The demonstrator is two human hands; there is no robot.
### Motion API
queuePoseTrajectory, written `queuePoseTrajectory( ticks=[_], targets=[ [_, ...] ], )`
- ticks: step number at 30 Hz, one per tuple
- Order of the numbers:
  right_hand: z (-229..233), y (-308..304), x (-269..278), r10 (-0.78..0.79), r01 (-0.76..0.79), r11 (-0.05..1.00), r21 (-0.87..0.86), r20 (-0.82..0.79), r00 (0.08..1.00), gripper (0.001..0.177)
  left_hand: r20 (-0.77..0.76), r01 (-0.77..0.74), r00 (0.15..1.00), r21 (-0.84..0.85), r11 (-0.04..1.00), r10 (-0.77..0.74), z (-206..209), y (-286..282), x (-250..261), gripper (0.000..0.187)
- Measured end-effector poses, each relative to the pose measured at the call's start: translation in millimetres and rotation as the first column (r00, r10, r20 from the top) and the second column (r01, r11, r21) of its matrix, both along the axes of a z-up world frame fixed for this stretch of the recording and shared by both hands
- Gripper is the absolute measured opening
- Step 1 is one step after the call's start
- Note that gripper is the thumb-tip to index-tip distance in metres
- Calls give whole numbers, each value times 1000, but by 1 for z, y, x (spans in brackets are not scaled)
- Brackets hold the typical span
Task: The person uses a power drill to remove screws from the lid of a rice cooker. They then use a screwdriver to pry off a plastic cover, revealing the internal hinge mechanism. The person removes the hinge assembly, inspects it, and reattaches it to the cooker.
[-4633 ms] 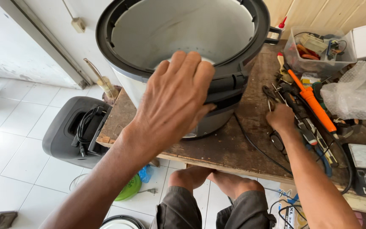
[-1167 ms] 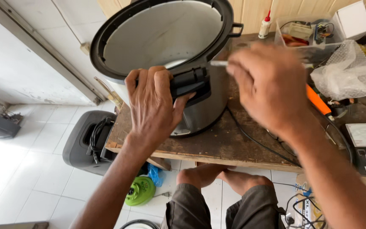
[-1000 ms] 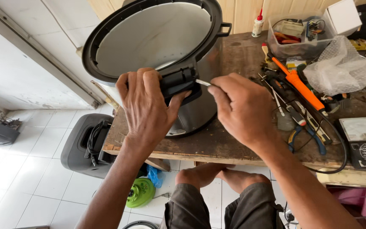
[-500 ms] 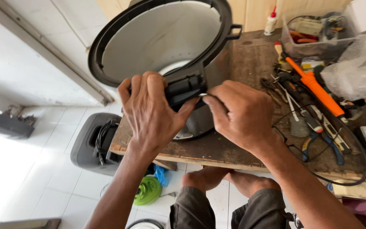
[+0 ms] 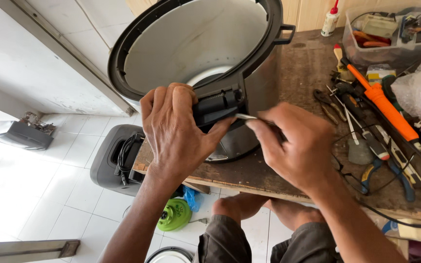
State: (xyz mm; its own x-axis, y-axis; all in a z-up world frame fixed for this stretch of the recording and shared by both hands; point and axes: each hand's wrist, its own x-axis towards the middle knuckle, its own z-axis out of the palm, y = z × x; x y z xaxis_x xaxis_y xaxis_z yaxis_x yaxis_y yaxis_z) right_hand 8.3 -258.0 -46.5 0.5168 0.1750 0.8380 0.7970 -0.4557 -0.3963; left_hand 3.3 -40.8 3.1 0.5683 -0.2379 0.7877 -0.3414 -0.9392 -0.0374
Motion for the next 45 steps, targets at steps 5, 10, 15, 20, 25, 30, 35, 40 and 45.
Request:
queuePoseTrajectory(
  ticks=[5, 10, 15, 20, 25, 30, 35, 40, 45],
  targets=[
    [8, 1, -13, -146, 140, 988, 62, 101, 984, 12, 131, -60, 990, 7, 998, 58, -2, -9, 1, 76],
    [16, 4, -17, -287, 311, 944, -108, 192, 938, 25, 134, -71, 988, -31, 997, 75, -5, -11, 4, 75],
    [6, 3, -13, -461, 528, 809, -257, 279, 842, 48, 135, -86, 987, -45, 995, 91, -11, -12, 9, 70],
    [15, -22, 31, -18, 34, 990, -140, 109, 994, 28, 221, -51, 974, -37, 998, 58, -12, -12, 13, 68],
    [14, -18, 55, 230, -229, 970, -80, 9, 973, 33, 249, -12, 968, -20, 1000, 17, -13, -6, 9, 64],
    [25, 12, 54, 465, -468, 880, -78, -58, 884, 24, 255, 35, 966, -8, 999, -31, -14, 19, 14, 74],
    [52, 15, 3, 329, -328, 938, 114, 11, 944, 22, 118, 137, 983, 44, 990, -141, -15, 37, 8, 67],
    [-20, -17, -19, 33, 33, 982, 186, -340, 940, 4, -45, 180, 983, 72, 981, -177, 12, 45, -24, 54],
    [-77, -16, -46, 23, 94, 976, 195, -526, 850, 13, -58, 67, 997, 186, 980, -57, 21, 46, -44, 52]
  ],
)
